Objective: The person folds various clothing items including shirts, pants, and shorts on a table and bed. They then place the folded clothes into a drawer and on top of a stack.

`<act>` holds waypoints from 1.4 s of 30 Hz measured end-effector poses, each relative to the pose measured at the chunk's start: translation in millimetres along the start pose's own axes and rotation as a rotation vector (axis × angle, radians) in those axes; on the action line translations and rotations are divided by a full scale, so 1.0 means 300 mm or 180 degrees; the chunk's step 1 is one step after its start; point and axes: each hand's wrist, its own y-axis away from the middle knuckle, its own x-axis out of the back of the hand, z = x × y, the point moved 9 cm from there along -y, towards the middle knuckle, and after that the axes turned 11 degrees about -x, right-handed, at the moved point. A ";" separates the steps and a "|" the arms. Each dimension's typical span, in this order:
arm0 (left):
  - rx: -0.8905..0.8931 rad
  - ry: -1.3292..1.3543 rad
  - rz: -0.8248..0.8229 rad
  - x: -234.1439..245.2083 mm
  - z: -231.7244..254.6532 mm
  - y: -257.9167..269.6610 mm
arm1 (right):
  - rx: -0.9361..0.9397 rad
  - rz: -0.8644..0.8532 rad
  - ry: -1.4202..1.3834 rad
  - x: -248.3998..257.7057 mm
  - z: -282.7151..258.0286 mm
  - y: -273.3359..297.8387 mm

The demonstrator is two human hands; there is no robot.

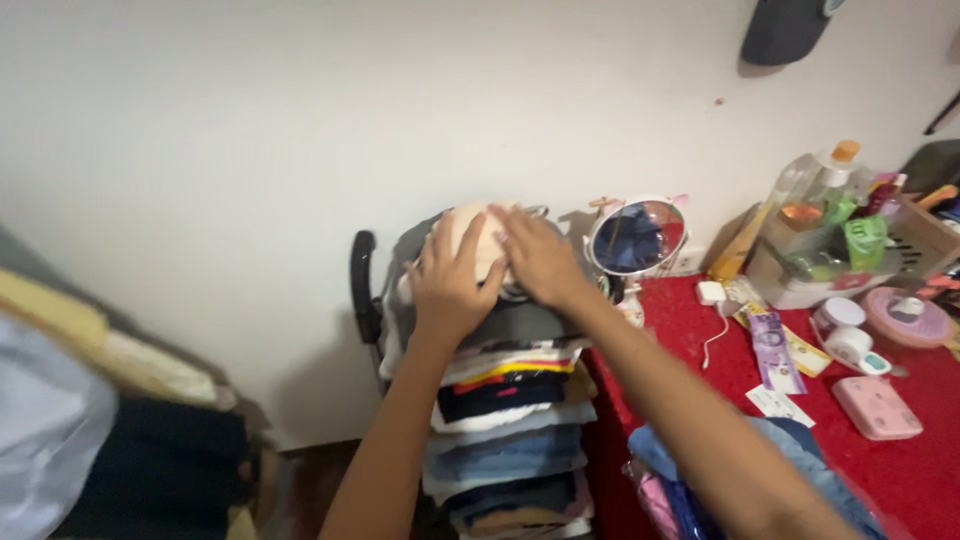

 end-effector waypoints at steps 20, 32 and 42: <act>0.0116 -0.0802 0.0184 0.359 0.711 0.609 | 0.0428 -0.0138 0.0917 0.421 0.139 0.874; 0.1075 0.0317 -0.0316 0.035 0.985 1.017 | -0.1007 -0.0556 0.0709 0.536 0.818 1.499; 0.3888 0.3650 -0.0577 -0.417 1.152 1.407 | -0.1066 -0.0521 -0.0192 0.387 1.095 1.826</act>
